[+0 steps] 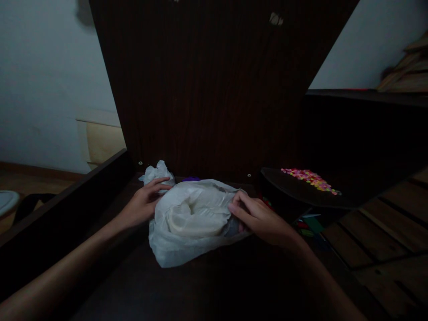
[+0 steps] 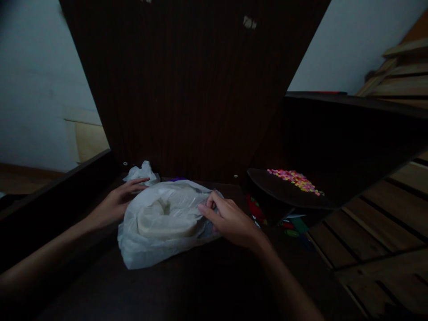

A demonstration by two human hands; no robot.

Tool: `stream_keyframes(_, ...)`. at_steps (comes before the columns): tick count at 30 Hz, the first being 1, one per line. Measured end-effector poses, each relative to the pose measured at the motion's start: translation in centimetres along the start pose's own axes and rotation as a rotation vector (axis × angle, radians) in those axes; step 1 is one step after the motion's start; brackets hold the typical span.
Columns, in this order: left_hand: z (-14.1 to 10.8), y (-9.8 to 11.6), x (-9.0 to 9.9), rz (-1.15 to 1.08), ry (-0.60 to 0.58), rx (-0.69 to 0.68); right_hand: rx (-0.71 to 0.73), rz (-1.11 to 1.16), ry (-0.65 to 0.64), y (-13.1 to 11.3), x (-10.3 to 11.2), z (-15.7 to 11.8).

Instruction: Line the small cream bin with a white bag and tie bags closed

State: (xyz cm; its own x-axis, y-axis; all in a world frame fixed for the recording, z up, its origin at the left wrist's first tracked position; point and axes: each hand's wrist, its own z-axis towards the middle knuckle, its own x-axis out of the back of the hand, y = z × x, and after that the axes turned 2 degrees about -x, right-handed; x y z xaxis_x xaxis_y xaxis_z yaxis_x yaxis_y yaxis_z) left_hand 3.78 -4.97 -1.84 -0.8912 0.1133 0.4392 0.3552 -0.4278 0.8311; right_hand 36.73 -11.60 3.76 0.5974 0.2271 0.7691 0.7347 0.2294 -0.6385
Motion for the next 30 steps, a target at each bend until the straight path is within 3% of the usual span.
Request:
stream_keyframes(3, -0.2, 0.6, 0.2, -0.112, 0.033, 0.061, -0.081, 0.18, 0.043, 0.5, -0.7, 1.3)
stream_keyframes(7, -0.5, 0.8, -0.2, -0.262, -0.133, 0.107, -0.063, 0.294, 0.038, 1.2, -2.2, 3.0)
stream_keyframes(9, -0.5, 0.5, -0.4, -0.289, -0.152, 0.107, -0.017, 0.328, 0.061, 1.4, -2.8, 3.7)
stream_keyframes(14, 0.0, 0.1, -0.6, -0.251, -0.081, 0.08, 0.028, 0.411, 0.169, 1.7, -3.6, 4.9)
stream_keyframes(20, 0.9, 0.3, -1.2, -0.196, 0.025, 0.067, -0.048, 0.402, 0.16, 2.3, -4.7, 6.0)
stream_keyframes(25, 1.9, -1.1, -2.1, -0.096, 0.141, 0.083, -0.129, 0.342, 0.121, 2.6, -6.0, 6.5)
stream_keyframes(30, 2.7, -2.5, -2.6, 0.0, 0.08, 0.101, -0.182, 0.231, 0.098, 3.1, -6.2, 6.5)
